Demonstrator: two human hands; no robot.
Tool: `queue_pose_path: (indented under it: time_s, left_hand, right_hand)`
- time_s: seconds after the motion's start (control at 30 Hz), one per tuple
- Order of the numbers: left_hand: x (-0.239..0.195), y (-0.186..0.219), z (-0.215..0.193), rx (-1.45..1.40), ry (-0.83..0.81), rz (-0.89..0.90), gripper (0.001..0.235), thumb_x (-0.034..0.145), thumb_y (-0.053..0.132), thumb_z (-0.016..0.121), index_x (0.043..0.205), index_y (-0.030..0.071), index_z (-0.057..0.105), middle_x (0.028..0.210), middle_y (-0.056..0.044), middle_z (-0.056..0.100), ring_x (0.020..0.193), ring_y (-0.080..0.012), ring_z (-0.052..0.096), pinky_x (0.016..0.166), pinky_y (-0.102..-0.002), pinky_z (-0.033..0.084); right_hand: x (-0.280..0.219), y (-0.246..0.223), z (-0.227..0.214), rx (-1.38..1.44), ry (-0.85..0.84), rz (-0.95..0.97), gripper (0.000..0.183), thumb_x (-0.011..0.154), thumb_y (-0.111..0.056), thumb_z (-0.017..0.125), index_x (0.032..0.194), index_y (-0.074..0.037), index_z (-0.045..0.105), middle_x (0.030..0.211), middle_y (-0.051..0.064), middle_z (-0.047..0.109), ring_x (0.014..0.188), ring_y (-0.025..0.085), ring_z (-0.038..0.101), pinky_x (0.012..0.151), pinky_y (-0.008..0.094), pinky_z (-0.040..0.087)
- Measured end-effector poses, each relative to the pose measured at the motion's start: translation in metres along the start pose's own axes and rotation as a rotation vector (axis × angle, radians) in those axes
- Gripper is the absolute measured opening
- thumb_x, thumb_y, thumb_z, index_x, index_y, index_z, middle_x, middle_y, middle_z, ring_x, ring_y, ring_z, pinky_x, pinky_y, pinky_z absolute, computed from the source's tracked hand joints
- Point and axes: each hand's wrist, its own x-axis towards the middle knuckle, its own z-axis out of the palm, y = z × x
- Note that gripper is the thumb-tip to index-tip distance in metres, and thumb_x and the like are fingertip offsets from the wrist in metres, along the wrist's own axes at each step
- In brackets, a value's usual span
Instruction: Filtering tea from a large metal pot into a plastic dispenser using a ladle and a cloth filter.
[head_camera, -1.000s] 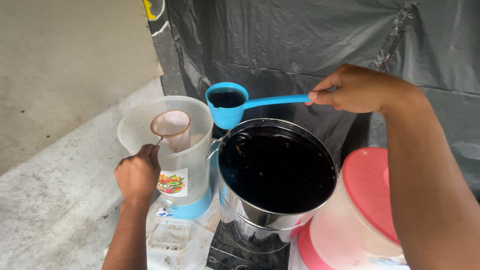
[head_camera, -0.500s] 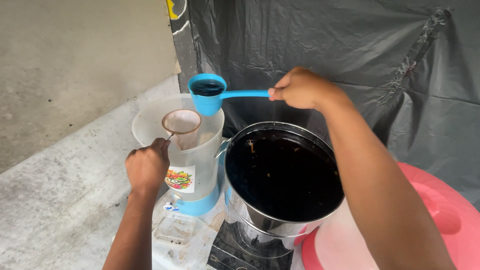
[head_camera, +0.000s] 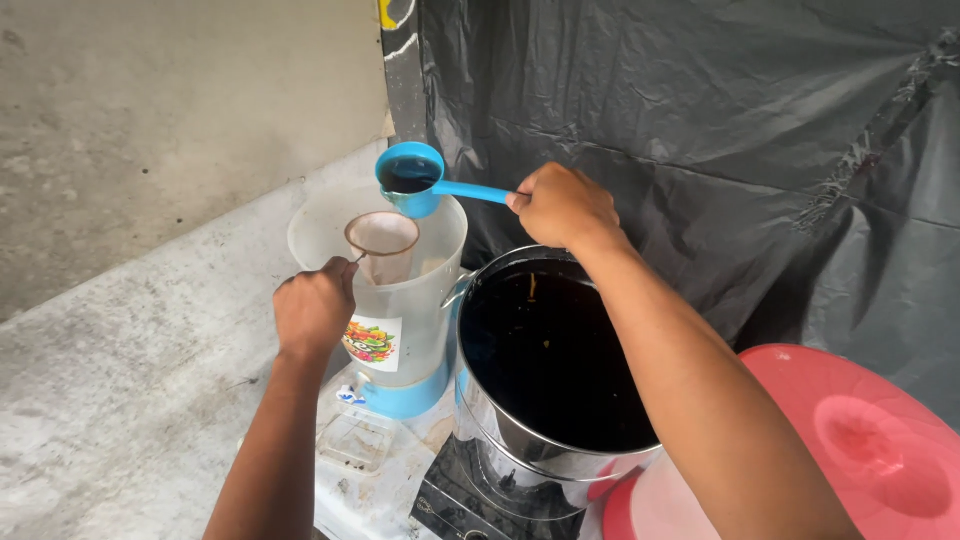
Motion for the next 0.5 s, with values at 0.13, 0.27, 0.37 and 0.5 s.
queue_pose_path:
  time_s: [0.13, 0.27, 0.37, 0.5]
  left_hand:
    - [-0.002, 0.003, -0.009, 0.008, -0.001, -0.001, 0.031, 0.123, 0.05, 0.065, 0.123, 0.03, 0.088, 0.08, -0.015, 0.086, 0.084, -0.0435, 0.09, 0.084, -0.057, 0.072]
    - [0.0, 0.002, -0.011, -0.015, -0.002, 0.006, 0.03, 0.124, 0.047, 0.066, 0.123, 0.026, 0.089, 0.079, -0.017, 0.085, 0.085, -0.0448, 0.09, 0.083, -0.058, 0.072]
    - [0.0, 0.0, -0.008, 0.002, 0.001, 0.015, 0.03, 0.124, 0.047, 0.067, 0.122, 0.027, 0.089, 0.078, -0.015, 0.085, 0.084, -0.0435, 0.09, 0.082, -0.058, 0.072]
    - [0.0, -0.003, -0.005, 0.023, 0.0, 0.025, 0.027, 0.123, 0.047, 0.069, 0.121, 0.028, 0.088, 0.077, -0.013, 0.084, 0.083, -0.0415, 0.09, 0.081, -0.056, 0.072]
  right_hand:
    - [0.01, 0.003, 0.015, 0.011, 0.005, -0.007, 0.046, 0.116, -0.039, 0.068, 0.154, -0.02, 0.084, 0.146, 0.015, 0.086, 0.144, 0.04, 0.076, 0.116, 0.064, 0.058]
    - [0.016, 0.004, 0.023, 0.02, -0.004, -0.031, 0.043, 0.119, -0.037, 0.065, 0.151, -0.017, 0.086, 0.138, 0.017, 0.087, 0.137, 0.043, 0.079, 0.114, 0.063, 0.06]
    - [0.015, 0.005, 0.03, 0.016, -0.007, -0.03, 0.041, 0.119, -0.039, 0.065, 0.147, -0.02, 0.088, 0.135, 0.015, 0.089, 0.134, 0.042, 0.081, 0.112, 0.062, 0.062]
    - [0.007, 0.003, 0.034, 0.025, -0.002, -0.024, 0.039, 0.119, -0.036, 0.064, 0.145, -0.02, 0.089, 0.128, 0.014, 0.09, 0.127, 0.04, 0.084, 0.109, 0.061, 0.064]
